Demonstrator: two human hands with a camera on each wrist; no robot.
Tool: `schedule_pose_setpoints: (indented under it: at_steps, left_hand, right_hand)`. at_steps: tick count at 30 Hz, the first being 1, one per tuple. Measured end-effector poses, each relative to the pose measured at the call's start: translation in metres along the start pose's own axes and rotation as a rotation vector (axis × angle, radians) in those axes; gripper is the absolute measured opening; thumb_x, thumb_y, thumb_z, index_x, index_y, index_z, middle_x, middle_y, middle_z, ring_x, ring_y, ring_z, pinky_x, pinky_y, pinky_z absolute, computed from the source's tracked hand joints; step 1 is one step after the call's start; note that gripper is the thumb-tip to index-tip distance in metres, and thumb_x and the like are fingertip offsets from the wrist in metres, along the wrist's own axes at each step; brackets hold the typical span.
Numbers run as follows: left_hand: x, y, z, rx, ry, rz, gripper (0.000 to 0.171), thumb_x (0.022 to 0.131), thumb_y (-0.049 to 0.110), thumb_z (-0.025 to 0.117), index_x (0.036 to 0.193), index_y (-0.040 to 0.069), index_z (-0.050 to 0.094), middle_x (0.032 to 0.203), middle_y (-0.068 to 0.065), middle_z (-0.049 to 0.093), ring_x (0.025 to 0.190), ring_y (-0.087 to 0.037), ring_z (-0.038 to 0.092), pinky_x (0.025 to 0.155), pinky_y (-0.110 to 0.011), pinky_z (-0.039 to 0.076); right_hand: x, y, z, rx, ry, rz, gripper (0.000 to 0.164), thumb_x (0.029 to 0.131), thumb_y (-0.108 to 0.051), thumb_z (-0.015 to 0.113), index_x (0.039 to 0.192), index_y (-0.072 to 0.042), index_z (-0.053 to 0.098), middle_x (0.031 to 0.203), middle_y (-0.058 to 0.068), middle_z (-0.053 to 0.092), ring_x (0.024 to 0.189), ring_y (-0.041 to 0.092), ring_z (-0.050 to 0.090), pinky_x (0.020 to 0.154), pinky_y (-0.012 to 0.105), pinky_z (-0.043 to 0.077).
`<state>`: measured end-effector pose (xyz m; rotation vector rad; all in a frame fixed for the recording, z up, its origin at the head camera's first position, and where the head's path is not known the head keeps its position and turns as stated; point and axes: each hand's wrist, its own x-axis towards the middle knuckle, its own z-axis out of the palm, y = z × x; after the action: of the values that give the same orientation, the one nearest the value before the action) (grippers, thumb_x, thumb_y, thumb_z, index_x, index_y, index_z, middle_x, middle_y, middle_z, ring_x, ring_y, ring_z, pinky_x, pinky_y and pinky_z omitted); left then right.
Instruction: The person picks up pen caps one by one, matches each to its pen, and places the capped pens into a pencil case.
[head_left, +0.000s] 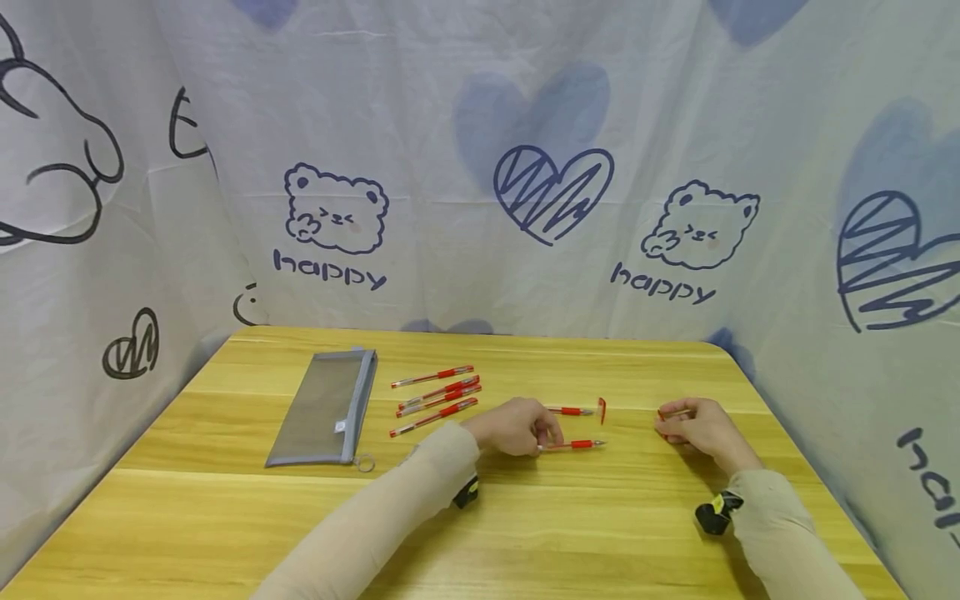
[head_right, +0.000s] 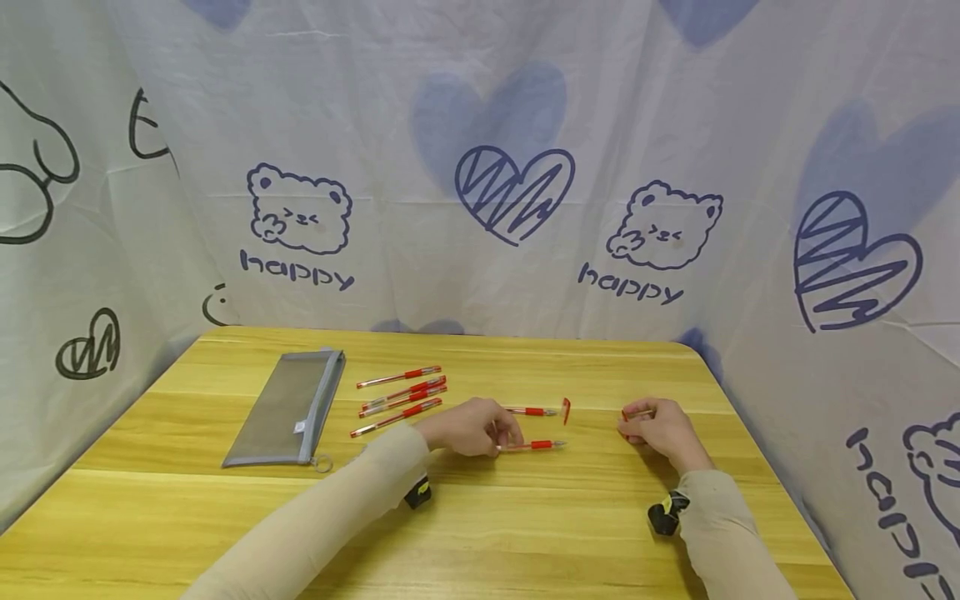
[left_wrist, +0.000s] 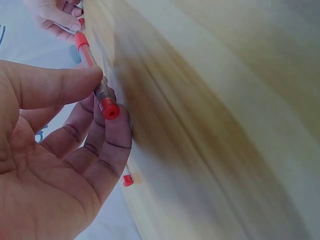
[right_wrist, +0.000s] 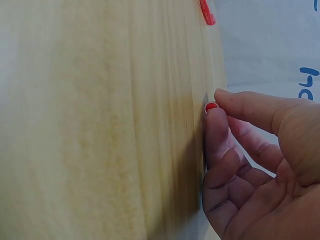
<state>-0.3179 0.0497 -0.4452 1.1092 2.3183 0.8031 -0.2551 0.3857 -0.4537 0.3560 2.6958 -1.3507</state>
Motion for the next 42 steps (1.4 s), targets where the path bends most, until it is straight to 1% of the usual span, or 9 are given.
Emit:
schedule_pose_setpoints:
  at_steps: [4, 6, 11, 18, 23, 30, 34, 38, 42]
  left_hand:
    - [-0.004, -0.003, -0.002, -0.029, 0.008, -0.001, 0.036, 0.094, -0.012, 0.064, 0.115, 0.012, 0.08, 0.094, -0.002, 0.072, 0.083, -0.008, 0.059, 0.076, -0.024, 0.047]
    - [-0.006, -0.005, -0.002, -0.051, 0.013, -0.003, 0.037, 0.095, -0.012, 0.063, 0.117, 0.011, 0.079, 0.096, -0.004, 0.072, 0.083, -0.009, 0.059, 0.074, -0.024, 0.047]
    - [-0.011, -0.008, -0.004, -0.101, 0.029, 0.001, 0.041, 0.093, -0.014, 0.059, 0.12, 0.009, 0.078, 0.095, -0.008, 0.072, 0.082, -0.012, 0.058, 0.072, -0.025, 0.047]
    - [-0.022, -0.01, -0.008, -0.144, 0.046, -0.005, 0.04, 0.093, -0.013, 0.061, 0.122, 0.01, 0.078, 0.1, -0.011, 0.072, 0.086, -0.015, 0.06, 0.077, -0.029, 0.049]
    - [-0.03, -0.012, -0.011, -0.182, 0.062, -0.021, 0.038, 0.094, -0.011, 0.063, 0.123, 0.009, 0.077, 0.102, -0.014, 0.073, 0.084, -0.016, 0.06, 0.073, -0.029, 0.049]
    - [-0.036, -0.02, -0.012, -0.176, 0.101, -0.045, 0.038, 0.094, -0.01, 0.064, 0.122, 0.012, 0.077, 0.098, -0.005, 0.071, 0.084, -0.013, 0.057, 0.072, -0.026, 0.046]
    - [-0.039, -0.023, -0.015, -0.193, 0.097, -0.04, 0.038, 0.094, -0.01, 0.061, 0.122, 0.01, 0.077, 0.1, -0.007, 0.072, 0.084, -0.014, 0.057, 0.07, -0.026, 0.045]
    - [-0.041, -0.024, -0.016, -0.207, 0.086, -0.033, 0.037, 0.096, -0.01, 0.06, 0.125, 0.007, 0.076, 0.101, -0.011, 0.071, 0.083, -0.015, 0.055, 0.07, -0.027, 0.045]
    - [-0.044, -0.025, -0.017, -0.225, 0.084, -0.029, 0.037, 0.097, -0.01, 0.061, 0.127, 0.006, 0.075, 0.101, -0.014, 0.072, 0.081, -0.015, 0.054, 0.07, -0.027, 0.045]
  right_hand:
    - [-0.001, 0.0, 0.001, -0.029, 0.006, -0.008, 0.043, 0.1, -0.017, 0.076, 0.132, 0.01, 0.063, 0.095, 0.007, 0.072, 0.076, 0.012, 0.068, 0.068, 0.027, 0.058]
    - [-0.002, 0.001, 0.002, -0.053, 0.014, -0.009, 0.04, 0.1, -0.018, 0.077, 0.127, 0.009, 0.065, 0.093, 0.007, 0.072, 0.075, 0.013, 0.068, 0.067, 0.028, 0.058]
    - [-0.004, 0.001, 0.003, -0.1, 0.029, -0.021, 0.035, 0.098, -0.017, 0.078, 0.119, 0.009, 0.068, 0.091, 0.008, 0.072, 0.073, 0.013, 0.068, 0.067, 0.028, 0.058]
    - [-0.007, 0.001, 0.005, -0.128, 0.031, -0.042, 0.033, 0.099, -0.017, 0.077, 0.12, 0.008, 0.069, 0.086, 0.007, 0.073, 0.072, 0.014, 0.067, 0.066, 0.03, 0.056]
    - [-0.01, 0.001, 0.007, -0.132, 0.031, -0.066, 0.031, 0.099, -0.017, 0.077, 0.118, 0.007, 0.07, 0.083, 0.005, 0.072, 0.07, 0.014, 0.066, 0.064, 0.029, 0.054]
    - [-0.014, -0.001, 0.012, -0.121, 0.045, -0.133, 0.03, 0.099, -0.019, 0.076, 0.115, 0.005, 0.069, 0.083, 0.004, 0.072, 0.069, 0.014, 0.066, 0.062, 0.028, 0.055]
    - [-0.016, -0.002, 0.017, -0.122, 0.054, -0.179, 0.03, 0.101, -0.02, 0.074, 0.115, 0.006, 0.068, 0.085, 0.006, 0.073, 0.068, 0.015, 0.065, 0.061, 0.027, 0.055]
    - [-0.017, -0.005, 0.021, -0.127, 0.053, -0.198, 0.029, 0.103, -0.021, 0.071, 0.117, 0.005, 0.067, 0.087, 0.006, 0.074, 0.067, 0.016, 0.066, 0.06, 0.027, 0.054]
    - [-0.02, -0.009, 0.024, -0.117, 0.045, -0.198, 0.031, 0.104, -0.024, 0.07, 0.119, 0.003, 0.065, 0.088, 0.005, 0.075, 0.067, 0.017, 0.066, 0.06, 0.028, 0.053]
